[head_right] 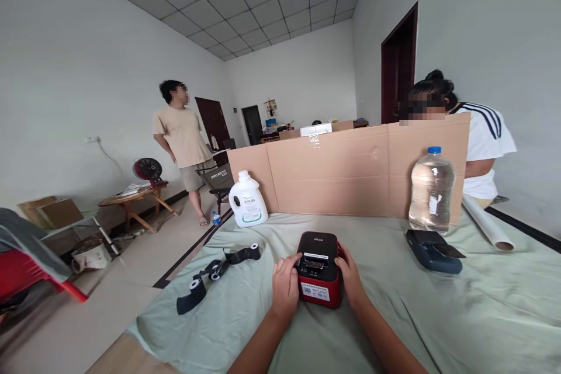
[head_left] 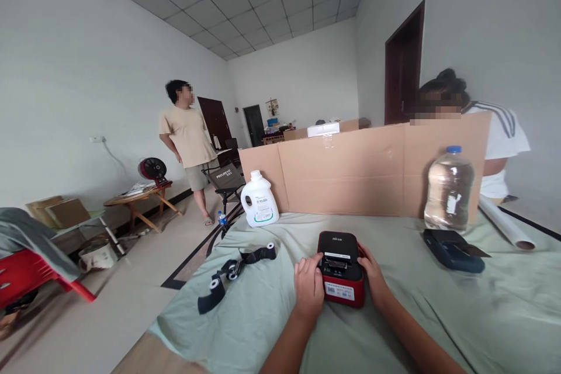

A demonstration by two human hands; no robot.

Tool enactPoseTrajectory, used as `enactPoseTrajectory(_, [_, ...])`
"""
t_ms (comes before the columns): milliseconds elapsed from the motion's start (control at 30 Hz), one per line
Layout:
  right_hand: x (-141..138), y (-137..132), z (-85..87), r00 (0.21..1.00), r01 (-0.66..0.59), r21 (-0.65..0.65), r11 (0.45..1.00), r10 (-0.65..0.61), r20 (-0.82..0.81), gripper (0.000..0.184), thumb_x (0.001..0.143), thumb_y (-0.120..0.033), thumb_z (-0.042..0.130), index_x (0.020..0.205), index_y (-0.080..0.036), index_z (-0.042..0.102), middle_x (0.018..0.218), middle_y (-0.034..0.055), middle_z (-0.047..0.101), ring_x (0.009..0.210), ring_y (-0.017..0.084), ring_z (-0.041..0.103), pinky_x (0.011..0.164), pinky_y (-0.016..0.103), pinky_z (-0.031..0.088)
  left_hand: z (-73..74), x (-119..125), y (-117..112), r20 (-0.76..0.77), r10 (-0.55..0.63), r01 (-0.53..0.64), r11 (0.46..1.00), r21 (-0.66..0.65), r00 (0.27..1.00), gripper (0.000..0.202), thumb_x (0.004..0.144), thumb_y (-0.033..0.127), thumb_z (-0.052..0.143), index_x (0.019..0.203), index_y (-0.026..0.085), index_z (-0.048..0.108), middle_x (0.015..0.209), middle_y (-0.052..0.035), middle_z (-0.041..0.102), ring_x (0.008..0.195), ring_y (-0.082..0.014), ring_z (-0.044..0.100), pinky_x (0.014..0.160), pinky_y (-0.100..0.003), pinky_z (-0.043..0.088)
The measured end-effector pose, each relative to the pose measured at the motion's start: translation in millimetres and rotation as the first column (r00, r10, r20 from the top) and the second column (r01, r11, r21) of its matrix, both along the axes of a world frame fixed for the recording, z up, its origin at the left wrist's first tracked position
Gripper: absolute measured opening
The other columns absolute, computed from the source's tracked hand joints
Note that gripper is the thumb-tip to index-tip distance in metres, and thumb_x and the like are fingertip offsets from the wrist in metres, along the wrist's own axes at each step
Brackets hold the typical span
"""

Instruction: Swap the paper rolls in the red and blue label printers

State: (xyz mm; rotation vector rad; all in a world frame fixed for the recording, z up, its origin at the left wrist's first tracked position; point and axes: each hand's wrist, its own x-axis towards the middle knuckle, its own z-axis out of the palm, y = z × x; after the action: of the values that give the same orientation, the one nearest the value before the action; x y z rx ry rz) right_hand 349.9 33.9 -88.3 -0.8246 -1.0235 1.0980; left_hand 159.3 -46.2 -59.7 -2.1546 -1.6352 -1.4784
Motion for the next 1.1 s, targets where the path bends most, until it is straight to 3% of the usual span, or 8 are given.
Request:
enactPoseTrajectory(300, [-4.9,-6.9,4.6,0.999,0.030,0.013,0.999,-0.030,0.022,0.051,0.071,-0.042,0.064,0.119,-0.027,0.072,0.133,0.0055,0.068,0.128,0.031,0.058,0.113,0.048,0.040,6.1,2.7,4.5,0.035,-0.040,0.040,0.999,0.004,0.999,0.040,0.089,0.012,0.034,0.112,0.019,0.066,0.100,-0.0085,0.070,0.093,-0.0238,0.062,0.086,-0.040,0.045])
enactPoseTrajectory(400, [-4.5,-11.8,6.2,1.000,0.015,0.012,1.000,-0.015,0.022,0.052,0.073,-0.045,0.065,0.121,-0.026,0.071,0.135,0.0058,0.067,0.129,0.031,0.057,0.114,0.048,0.040,4.2,-1.4,10.9,0.203,-0.144,0.149,0.989,-0.009,0.968,0.034,0.094,0.018,0.035,0.108,0.019,0.067,0.103,-0.0087,0.070,0.101,-0.0228,0.063,0.094,-0.040,0.046])
enactPoseTrajectory(500, [-3.7,-12.7,6.8,1.000,0.002,0.026,1.000,-0.003,0.013,0.052,0.074,-0.045,0.065,0.122,-0.027,0.070,0.136,0.0055,0.066,0.131,0.030,0.056,0.115,0.048,0.039,9.9,-8.0,24.1,0.478,-0.221,0.285,0.956,-0.064,0.850,0.029,0.097,0.028,0.041,0.110,0.019,0.066,0.113,-0.0090,0.070,0.110,-0.0214,0.063,0.101,-0.038,0.046])
enactPoseTrajectory(567, [-3.0,-11.2,6.2,1.000,0.000,0.039,0.999,0.000,0.007,0.050,0.075,-0.045,0.067,0.122,-0.027,0.071,0.136,0.0052,0.067,0.131,0.030,0.056,0.116,0.048,0.037,17.4,-12.9,35.5,0.638,-0.216,0.411,0.895,-0.172,0.739,0.034,0.093,0.031,0.048,0.122,0.021,0.063,0.128,-0.0089,0.066,0.117,-0.0212,0.063,0.101,-0.037,0.048])
enactPoseTrajectory(667, [-1.9,-8.6,3.9,1.000,0.009,0.051,0.999,-0.010,0.005,0.048,0.075,-0.046,0.070,0.119,-0.029,0.072,0.133,0.0046,0.069,0.130,0.030,0.057,0.117,0.050,0.036,26.5,-17.9,50.9,0.805,-0.194,0.662,0.688,-0.295,0.560,0.052,0.084,0.031,0.057,0.137,0.027,0.057,0.148,-0.0062,0.055,0.128,-0.0239,0.058,0.101,-0.039,0.051])
enactPoseTrajectory(800, [-1.2,-9.3,1.1,1.000,0.015,0.069,0.997,-0.016,0.021,0.048,0.079,-0.053,0.068,0.121,-0.029,0.071,0.135,0.0049,0.067,0.131,0.031,0.056,0.117,0.050,0.038,21.5,-16.5,60.8,0.934,-0.183,0.860,0.472,-0.191,0.307,0.063,0.081,0.038,0.065,0.141,0.028,0.054,0.146,-0.0063,0.058,0.131,-0.0294,0.058,0.102,-0.045,0.051])
enactPoseTrajectory(900, [-1.6,-12.9,2.2,0.999,0.013,0.070,0.997,-0.016,0.041,0.049,0.082,-0.057,0.066,0.122,-0.030,0.071,0.137,0.0052,0.066,0.133,0.030,0.055,0.116,0.049,0.040,12.6,-14.2,62.1,0.963,-0.161,0.901,0.412,-0.136,0.218,0.064,0.083,0.048,0.065,0.142,0.026,0.054,0.138,-0.0086,0.064,0.124,-0.0315,0.063,0.100,-0.047,0.052])
enactPoseTrajectory(1100, [-2.3,-19.4,9.0,0.999,0.010,0.042,0.999,-0.012,0.041,0.054,0.080,-0.061,0.067,0.123,-0.028,0.069,0.138,0.0064,0.065,0.133,0.031,0.054,0.118,0.049,0.035,14.8,-16.2,61.0,0.971,-0.130,0.917,0.374,-0.140,0.201,0.063,0.084,0.047,0.065,0.143,0.027,0.053,0.133,-0.0072,0.068,0.120,-0.0294,0.066,0.100,-0.045,0.053])
